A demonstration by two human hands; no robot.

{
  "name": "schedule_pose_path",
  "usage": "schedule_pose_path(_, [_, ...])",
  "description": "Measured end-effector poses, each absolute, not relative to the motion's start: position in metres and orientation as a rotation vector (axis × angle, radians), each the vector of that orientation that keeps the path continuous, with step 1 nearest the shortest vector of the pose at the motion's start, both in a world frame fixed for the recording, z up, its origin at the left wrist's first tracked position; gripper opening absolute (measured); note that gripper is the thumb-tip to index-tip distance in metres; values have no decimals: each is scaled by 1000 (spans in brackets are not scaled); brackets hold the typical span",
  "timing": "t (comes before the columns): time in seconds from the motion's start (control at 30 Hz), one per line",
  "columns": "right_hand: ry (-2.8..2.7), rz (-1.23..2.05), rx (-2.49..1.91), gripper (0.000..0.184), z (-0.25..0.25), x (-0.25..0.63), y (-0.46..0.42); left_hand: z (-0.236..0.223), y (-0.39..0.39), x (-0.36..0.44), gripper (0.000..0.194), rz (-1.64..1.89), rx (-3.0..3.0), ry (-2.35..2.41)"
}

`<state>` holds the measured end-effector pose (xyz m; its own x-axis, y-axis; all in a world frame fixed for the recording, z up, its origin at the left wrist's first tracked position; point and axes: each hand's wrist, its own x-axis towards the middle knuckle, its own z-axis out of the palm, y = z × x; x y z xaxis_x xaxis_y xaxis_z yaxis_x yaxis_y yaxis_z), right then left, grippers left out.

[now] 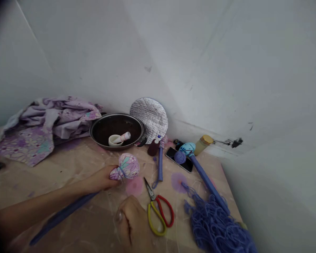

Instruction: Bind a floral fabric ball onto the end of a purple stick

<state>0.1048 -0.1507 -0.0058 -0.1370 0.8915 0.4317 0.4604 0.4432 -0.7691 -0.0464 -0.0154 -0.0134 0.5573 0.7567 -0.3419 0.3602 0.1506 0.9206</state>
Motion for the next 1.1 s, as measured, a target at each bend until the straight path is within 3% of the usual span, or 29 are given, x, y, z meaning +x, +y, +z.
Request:
schedule_pose_path(0.2, [-1852,515,-1012,23,22,123,-147,-2,-13,-52,38,332,1187,944])
schedule_pose_path(0.37, [-1915,475,-1275,17,27,142,-149,-2,-9,-59,38,281,909,918])
schedule_pose_path(0.6, [-2084,583,-1418,29,42,156,-145,3,-20,-67,40,347,780,859])
schedule_pose_path(0.77, [-2288,564,-1273,27,51,152,-149,-4,-23,-68,38,386,1043,912])
schedule_pose_path(0.93, [-2502,365,-1139,42,51,139,-153,-10,-16,-70,51,510,1306,1012])
schedule_pose_path(1.1, [-2492,433,-1114,41,24,147,-166,-5,-7,-78,39,513,1496,1038])
